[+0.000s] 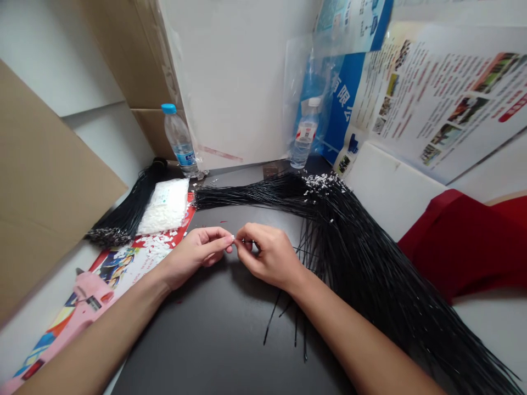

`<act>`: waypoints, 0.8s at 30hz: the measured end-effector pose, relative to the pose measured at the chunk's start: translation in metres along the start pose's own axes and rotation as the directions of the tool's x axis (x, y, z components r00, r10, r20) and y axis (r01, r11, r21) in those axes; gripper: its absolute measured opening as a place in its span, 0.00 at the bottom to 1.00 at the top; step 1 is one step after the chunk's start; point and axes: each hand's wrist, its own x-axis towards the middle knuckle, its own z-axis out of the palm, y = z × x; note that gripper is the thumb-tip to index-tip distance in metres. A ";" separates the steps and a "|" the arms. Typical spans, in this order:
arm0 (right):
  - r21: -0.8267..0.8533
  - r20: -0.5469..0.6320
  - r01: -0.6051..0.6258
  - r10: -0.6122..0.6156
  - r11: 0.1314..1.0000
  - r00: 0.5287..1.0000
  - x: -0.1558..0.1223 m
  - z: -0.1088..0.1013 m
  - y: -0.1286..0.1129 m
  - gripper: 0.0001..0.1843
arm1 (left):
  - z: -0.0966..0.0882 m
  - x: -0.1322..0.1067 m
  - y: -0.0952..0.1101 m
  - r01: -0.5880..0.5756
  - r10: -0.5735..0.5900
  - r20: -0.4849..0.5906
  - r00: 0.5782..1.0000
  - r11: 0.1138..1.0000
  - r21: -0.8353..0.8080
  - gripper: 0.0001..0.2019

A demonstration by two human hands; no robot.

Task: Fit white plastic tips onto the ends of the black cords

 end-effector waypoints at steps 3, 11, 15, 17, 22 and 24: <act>0.029 0.022 -0.063 0.062 0.998 0.998 0.001 -0.002 -0.002 0.08 | 0.000 0.001 0.000 -0.003 0.003 0.003 1.000 1.000 -0.001 0.16; 0.276 0.135 -0.360 0.334 0.891 0.933 -0.001 0.000 -0.001 0.10 | 0.000 0.000 0.000 -0.013 0.013 0.013 1.000 1.000 0.017 0.18; 0.363 0.171 -0.403 0.365 0.840 0.915 0.000 -0.001 -0.001 0.11 | 0.000 -0.001 0.002 -0.014 0.014 0.010 1.000 0.999 0.047 0.19; 0.378 0.194 -0.420 0.374 0.825 0.907 0.001 -0.001 -0.001 0.12 | 0.000 -0.001 0.002 -0.014 0.013 0.011 1.000 0.999 0.051 0.19; 0.383 0.207 -0.428 0.376 0.819 0.903 0.001 -0.001 -0.001 0.12 | -0.001 0.001 -0.001 -0.004 0.004 0.005 1.000 0.998 0.060 0.18; 0.380 0.218 -0.430 0.373 0.819 0.902 0.001 -0.001 0.001 0.12 | -0.002 0.001 -0.002 0.000 0.000 0.009 1.000 0.998 0.063 0.19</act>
